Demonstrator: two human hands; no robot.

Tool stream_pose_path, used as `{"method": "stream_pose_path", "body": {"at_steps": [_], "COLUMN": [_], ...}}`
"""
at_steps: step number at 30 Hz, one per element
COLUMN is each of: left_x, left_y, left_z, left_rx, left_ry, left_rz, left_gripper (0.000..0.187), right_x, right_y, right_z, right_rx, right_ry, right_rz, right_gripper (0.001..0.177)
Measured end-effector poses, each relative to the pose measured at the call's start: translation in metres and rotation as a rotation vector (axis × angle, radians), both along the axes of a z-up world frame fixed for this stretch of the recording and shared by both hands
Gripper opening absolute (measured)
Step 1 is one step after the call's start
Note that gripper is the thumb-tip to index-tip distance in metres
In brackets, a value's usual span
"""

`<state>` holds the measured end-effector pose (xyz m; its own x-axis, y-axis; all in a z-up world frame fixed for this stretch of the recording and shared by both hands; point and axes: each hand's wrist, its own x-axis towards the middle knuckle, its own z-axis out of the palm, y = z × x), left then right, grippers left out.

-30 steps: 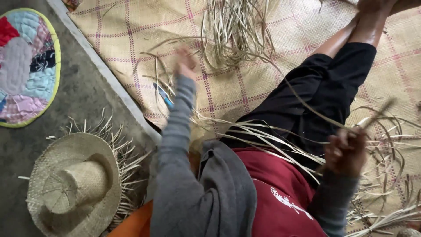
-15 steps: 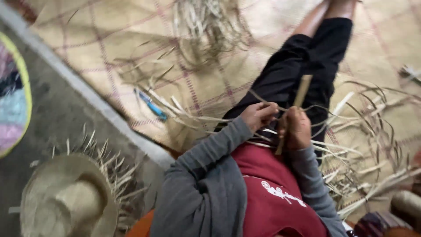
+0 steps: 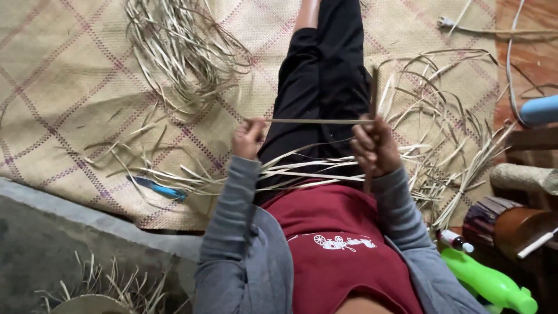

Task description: The person is weaving long, thin strips of natural fiber around their legs, which act as a form, using a small wooden stick to guide the strips.

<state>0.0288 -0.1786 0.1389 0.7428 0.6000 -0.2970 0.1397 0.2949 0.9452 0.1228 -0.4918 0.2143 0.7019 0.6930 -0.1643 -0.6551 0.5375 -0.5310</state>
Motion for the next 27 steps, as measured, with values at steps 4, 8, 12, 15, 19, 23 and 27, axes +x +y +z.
{"method": "stream_pose_path", "body": {"at_steps": [4, 8, 12, 15, 19, 23, 27], "left_x": [-0.008, -0.030, -0.058, -0.059, -0.040, -0.006, 0.014], "left_y": [0.070, 0.163, 0.221, 0.193, 0.138, 0.056, -0.043], "left_z": [-0.024, -0.080, -0.095, -0.025, 0.012, 0.022, 0.024], "left_rx": [0.094, 0.234, 0.253, 0.104, -0.325, -0.716, -1.141], "left_ry": [0.151, 0.335, 0.462, 0.492, 0.099, -0.304, -0.181], "left_rz": [0.088, 0.170, 0.341, 0.390, 0.394, 0.184, -0.094], "left_gripper": [0.016, 0.018, 0.029, 0.015, 0.009, 0.016, 0.015], "right_x": [0.008, 0.012, 0.018, 0.032, 0.077, 0.082, 0.024], "right_y": [-0.041, -0.077, -0.108, -0.130, -0.215, -0.167, -0.017], "right_z": [0.015, 0.029, 0.036, 0.039, -0.006, -0.021, 0.016], "right_rx": [0.120, 0.155, 0.170, 0.413, 0.901, 0.544, -0.619], "right_ry": [0.004, -0.055, -0.029, -0.050, 0.192, 0.186, 0.191], "right_rz": [-0.031, -0.043, -0.070, -0.070, -0.237, -0.398, -0.156], "right_gripper": [0.035, 0.035, 0.034, 0.029, 0.036, 0.020, 0.015]}}
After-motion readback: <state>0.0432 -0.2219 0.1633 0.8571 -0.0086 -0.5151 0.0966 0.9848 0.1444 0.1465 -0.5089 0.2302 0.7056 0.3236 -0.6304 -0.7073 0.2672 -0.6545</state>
